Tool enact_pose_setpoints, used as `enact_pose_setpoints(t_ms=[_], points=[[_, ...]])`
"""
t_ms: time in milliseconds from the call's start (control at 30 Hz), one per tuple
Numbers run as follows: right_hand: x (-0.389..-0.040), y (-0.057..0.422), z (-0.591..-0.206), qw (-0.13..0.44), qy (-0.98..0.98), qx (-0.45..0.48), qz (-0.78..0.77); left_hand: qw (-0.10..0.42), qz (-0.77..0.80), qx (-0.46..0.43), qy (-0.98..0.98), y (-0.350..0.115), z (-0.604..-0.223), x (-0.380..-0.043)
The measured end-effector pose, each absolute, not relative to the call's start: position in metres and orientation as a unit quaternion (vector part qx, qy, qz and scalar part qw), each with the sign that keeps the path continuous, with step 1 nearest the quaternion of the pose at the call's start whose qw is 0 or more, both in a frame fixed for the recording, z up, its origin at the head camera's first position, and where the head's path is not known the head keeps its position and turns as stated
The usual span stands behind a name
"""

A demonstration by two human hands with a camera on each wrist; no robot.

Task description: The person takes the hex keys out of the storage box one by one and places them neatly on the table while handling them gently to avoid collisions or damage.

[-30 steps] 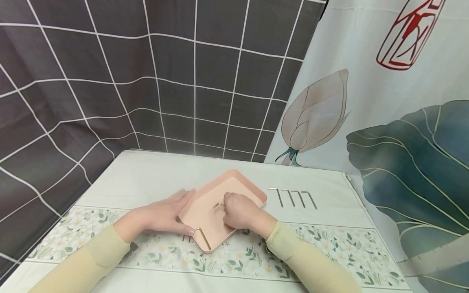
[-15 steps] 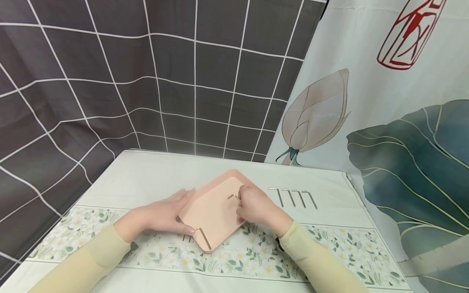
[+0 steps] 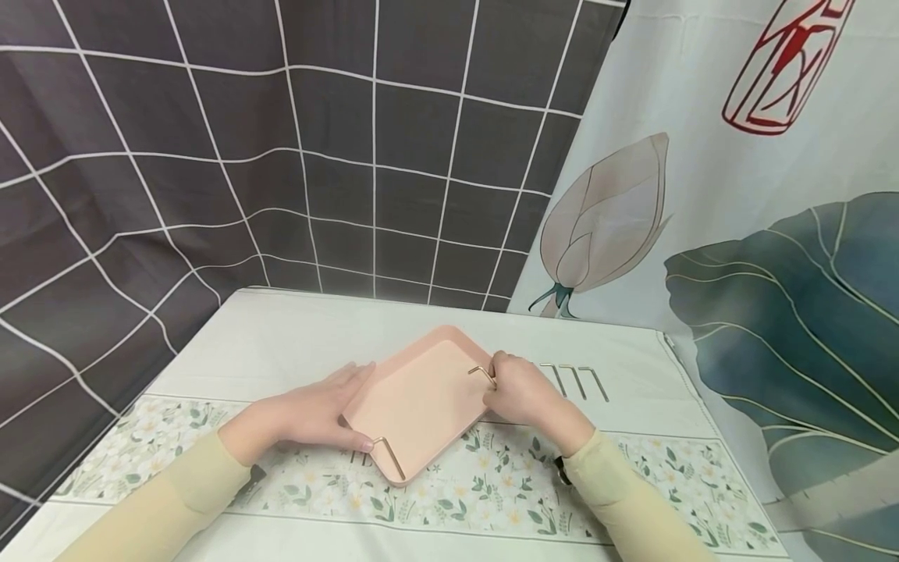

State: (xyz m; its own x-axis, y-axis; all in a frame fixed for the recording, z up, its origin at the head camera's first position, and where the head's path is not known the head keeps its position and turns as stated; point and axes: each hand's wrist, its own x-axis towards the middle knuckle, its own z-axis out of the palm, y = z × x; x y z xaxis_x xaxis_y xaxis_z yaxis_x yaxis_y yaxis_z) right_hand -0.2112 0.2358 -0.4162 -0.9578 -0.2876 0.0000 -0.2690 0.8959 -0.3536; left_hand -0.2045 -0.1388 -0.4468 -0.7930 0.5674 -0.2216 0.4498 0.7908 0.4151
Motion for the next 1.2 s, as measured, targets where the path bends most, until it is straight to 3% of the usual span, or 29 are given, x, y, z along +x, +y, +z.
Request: enact_pose_setpoints(t_ms=[1200], points=[[-0.209, 0.338, -0.413, 0.018, 0.984, -0.058, -0.166, 0.164, 0.176, 0.279, 0.93, -0.139, -0.449, -0.206]])
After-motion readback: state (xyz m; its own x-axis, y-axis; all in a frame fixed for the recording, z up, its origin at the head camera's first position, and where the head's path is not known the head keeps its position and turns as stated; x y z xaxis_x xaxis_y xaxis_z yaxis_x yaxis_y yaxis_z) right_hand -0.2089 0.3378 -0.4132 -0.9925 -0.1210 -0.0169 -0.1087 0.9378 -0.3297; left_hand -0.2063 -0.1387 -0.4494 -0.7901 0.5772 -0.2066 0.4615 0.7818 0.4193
